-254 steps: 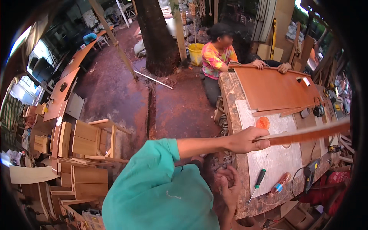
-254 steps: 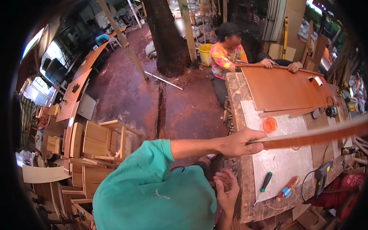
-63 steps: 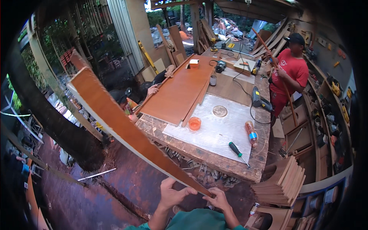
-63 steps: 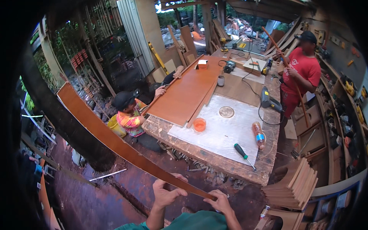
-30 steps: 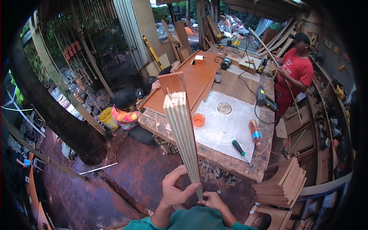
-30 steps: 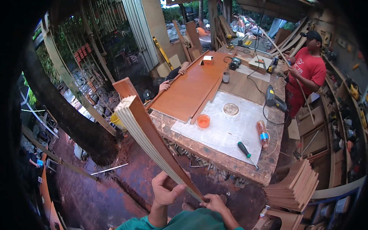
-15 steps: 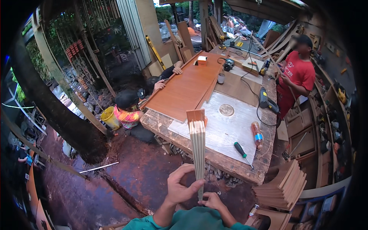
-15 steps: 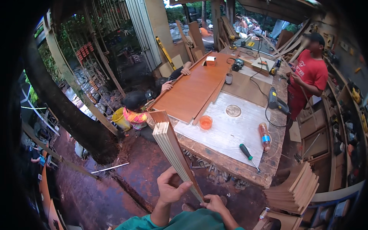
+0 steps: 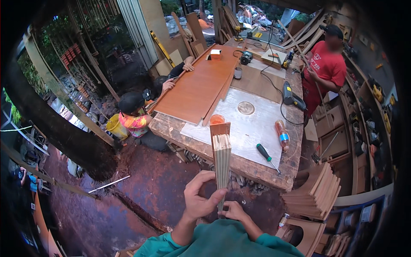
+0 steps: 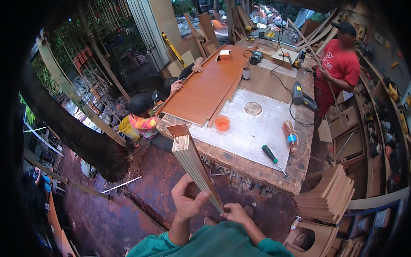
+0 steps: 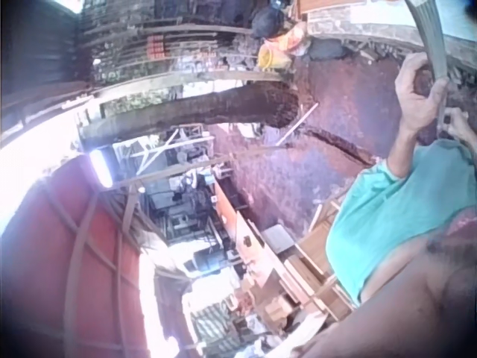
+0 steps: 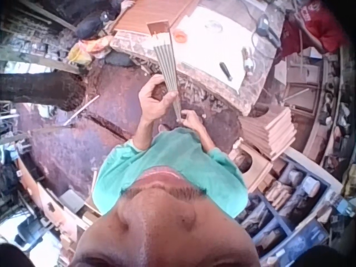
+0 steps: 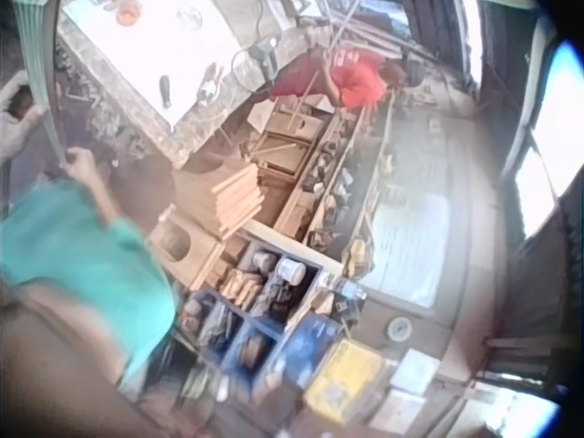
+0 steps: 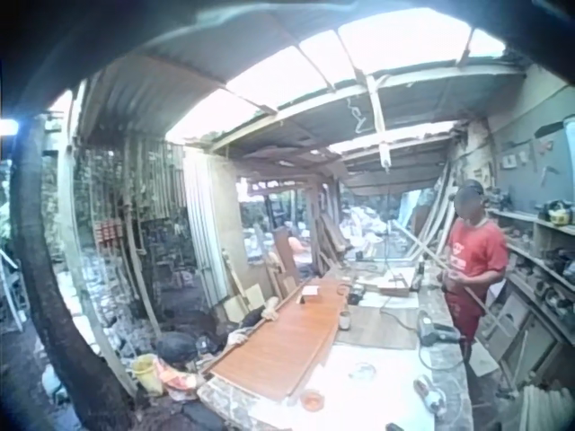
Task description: The person applies edge banding onto wooden pieces by pressing and smoothing the strips along the edges using the handle of a screwdriver.
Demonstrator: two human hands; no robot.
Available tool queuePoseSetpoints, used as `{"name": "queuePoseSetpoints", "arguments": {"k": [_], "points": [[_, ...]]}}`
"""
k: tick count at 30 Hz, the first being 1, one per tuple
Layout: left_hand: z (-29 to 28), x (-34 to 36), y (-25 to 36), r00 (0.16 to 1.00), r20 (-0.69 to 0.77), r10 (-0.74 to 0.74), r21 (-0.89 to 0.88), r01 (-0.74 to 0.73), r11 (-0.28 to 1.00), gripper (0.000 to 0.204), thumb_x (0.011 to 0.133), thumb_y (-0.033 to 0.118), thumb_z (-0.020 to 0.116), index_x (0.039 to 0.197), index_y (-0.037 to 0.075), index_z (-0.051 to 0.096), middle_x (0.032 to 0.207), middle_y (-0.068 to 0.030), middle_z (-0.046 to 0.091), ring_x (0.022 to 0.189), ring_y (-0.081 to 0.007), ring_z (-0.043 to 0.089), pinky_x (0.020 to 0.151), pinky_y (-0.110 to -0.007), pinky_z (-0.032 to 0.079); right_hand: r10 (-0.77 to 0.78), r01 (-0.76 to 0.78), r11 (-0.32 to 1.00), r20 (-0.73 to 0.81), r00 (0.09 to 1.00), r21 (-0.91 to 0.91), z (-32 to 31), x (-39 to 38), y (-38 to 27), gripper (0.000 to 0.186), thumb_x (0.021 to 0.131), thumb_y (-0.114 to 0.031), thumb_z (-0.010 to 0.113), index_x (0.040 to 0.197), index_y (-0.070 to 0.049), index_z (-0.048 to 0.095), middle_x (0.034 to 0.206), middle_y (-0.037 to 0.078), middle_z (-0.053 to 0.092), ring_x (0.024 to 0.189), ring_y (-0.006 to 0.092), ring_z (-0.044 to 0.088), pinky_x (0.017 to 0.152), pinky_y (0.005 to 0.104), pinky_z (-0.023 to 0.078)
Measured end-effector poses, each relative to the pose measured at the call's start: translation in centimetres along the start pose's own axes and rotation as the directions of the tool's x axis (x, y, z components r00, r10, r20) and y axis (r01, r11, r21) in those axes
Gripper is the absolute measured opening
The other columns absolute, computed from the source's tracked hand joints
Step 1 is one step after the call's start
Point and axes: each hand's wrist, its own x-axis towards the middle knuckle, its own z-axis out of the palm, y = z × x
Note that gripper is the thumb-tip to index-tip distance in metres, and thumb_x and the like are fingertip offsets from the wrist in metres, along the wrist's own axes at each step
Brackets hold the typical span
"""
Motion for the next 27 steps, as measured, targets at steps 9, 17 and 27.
{"name": "queuePoseSetpoints", "arguments": {"k": [9,17,27], "points": [[0.3,0.3,0.1,0.999,-0.014,0.048,0.081,-0.046,0.996,0.035,0.079,0.007,0.079,0.108,-0.007,0.064,0.101,-0.0144,0.067,0.091,-0.0186,0.063,0.081,-0.030,0.050,0.043,-0.041,0.998,0.041,0.998,-0.056,-0.7,-0.5,-1.7,0.033,0.074,-0.018,0.080,0.104,-0.007,0.073,0.094,0.018,0.071,0.080,0.0311,0.068,0.074,0.0391,0.052],[0.2,-0.4,0.6,0.998,-0.051,0.026,0.111,-0.020,0.994,0.036,0.077,0.008,0.080,0.106,-0.007,0.065,0.097,-0.0145,0.068,0.088,-0.0186,0.063,0.078,-0.029,0.049,0.060,-0.056,0.996,0.051,0.997,-0.074,-1.2,-1.2,-3.2,0.033,0.074,-0.016,0.080,0.105,-0.006,0.073,0.092,0.018,0.070,0.083,0.0325,0.068,0.075,0.0395,0.052],[0.3,-1.2,1.3,0.988,-0.146,-0.046,-0.030,0.042,0.999,0.038,0.080,0.013,0.080,0.107,-0.009,0.063,0.096,-0.0129,0.065,0.089,-0.0176,0.060,0.079,-0.029,0.047,0.001,0.003,0.995,0.046,0.999,-0.096,-0.9,-1.5,-2.5,0.034,0.075,-0.017,0.080,0.107,-0.007,0.073,0.097,0.017,0.070,0.085,0.0321,0.068,0.076,0.0390,0.052]]}}
